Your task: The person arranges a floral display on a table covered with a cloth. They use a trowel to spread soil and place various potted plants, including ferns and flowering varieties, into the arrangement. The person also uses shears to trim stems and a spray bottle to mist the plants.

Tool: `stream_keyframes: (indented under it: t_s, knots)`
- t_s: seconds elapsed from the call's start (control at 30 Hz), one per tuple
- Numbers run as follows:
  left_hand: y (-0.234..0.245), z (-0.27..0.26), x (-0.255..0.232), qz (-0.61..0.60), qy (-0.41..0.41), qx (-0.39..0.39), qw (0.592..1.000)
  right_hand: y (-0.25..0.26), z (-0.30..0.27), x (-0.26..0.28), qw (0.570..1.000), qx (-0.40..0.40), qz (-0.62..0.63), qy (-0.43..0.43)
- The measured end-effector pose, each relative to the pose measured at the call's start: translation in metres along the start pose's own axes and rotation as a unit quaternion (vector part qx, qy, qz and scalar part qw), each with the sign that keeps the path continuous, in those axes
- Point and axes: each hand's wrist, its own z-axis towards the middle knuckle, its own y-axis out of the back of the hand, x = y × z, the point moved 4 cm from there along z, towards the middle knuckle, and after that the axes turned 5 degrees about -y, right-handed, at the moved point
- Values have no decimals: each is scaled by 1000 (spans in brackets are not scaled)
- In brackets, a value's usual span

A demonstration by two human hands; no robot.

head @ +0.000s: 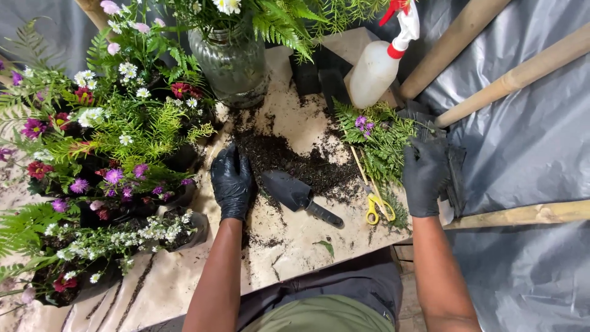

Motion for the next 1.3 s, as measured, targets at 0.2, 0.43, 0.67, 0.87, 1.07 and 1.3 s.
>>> stream_keyframes:
  t_s: [0.2, 0.43, 0.67, 0.87, 1.07, 1.3]
  knots:
    - [-1, -1, 3, 8, 9, 7, 1000, -42, -30, 42, 988, 129, -47, 75]
    - [1, 0, 2, -3, 22, 18, 1000, -92, -45, 88, 899, 432, 30, -64]
    - [0, 0, 4, -9, 29, 28, 999, -108, -60, 56, 904, 421, -67, 30]
    - [2, 1, 2, -12, 30, 29, 999, -71, -54, 69, 964, 220, -39, 143]
    - [-4, -3, 6, 10, 25, 11, 1000, -56, -63, 65, 951, 277, -91, 104]
    - [2, -1, 0, 0, 8, 7, 1000, -23, -36, 41, 989, 117, -79, 40]
